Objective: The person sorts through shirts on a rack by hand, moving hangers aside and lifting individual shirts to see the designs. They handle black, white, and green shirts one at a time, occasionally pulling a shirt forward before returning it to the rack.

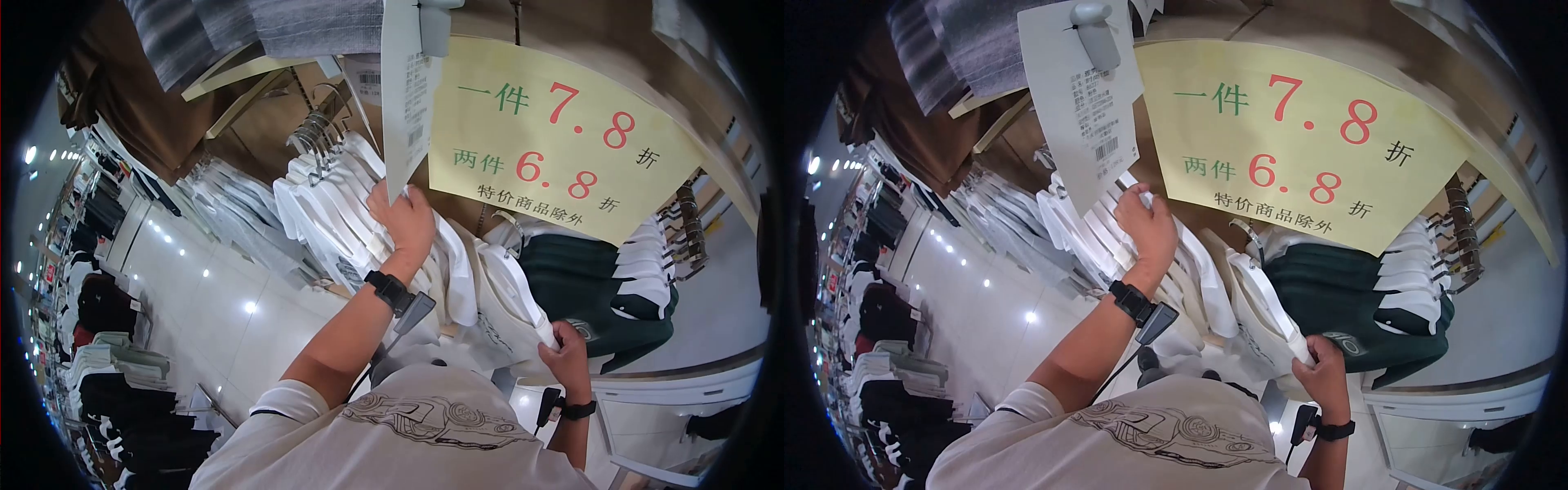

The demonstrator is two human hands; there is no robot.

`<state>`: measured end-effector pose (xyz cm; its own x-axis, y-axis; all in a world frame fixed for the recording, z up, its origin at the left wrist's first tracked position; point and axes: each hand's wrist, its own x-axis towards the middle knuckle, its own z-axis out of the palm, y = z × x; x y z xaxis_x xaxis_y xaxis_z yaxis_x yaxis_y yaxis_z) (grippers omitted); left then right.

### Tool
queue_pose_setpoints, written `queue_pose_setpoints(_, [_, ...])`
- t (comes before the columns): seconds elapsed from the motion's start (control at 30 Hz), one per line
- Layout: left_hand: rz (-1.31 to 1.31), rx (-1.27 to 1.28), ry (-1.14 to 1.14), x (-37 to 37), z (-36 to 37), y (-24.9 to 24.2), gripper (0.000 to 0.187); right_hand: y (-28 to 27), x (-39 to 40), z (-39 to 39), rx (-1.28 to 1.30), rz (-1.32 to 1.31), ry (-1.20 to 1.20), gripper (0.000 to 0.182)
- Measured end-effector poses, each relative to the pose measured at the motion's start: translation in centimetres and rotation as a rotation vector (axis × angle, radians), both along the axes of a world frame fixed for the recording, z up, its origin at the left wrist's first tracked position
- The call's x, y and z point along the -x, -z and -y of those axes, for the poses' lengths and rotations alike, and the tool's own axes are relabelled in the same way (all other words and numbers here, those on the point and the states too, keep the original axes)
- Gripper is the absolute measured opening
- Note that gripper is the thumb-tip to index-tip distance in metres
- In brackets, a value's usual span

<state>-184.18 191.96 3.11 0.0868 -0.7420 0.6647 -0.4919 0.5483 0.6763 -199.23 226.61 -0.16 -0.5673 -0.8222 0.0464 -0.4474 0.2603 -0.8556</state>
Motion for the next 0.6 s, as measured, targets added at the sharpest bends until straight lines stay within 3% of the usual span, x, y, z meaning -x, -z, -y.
queue_pose_setpoints(0.17, [0.138,-0.047,-0.091,-0.1,-0.1,-0.4,0.03,-1.0,0.0,-0.1,-0.029,-0.039,-0.017,0.024])
queue_pose_setpoints(0.27, [0.352,-0.056,0.084,-2.0,-0.3,-1.0,0.035,-1.8,1.0,-0.4,-0.139,-0.136,-0.085,0.028])
queue_pose_setpoints(0.37, [0.5,0.022,0.233,-4.0,0.5,-0.8,0.044,-3.8,1.3,-0.8,-0.197,-0.161,-0.151,0.031])
queue_pose_setpoints(0.6, [0.829,0.187,0.143,-5.4,-0.4,-1.1,0.073,-4.1,2.0,-1.5,-0.342,-0.267,-0.288,0.032])
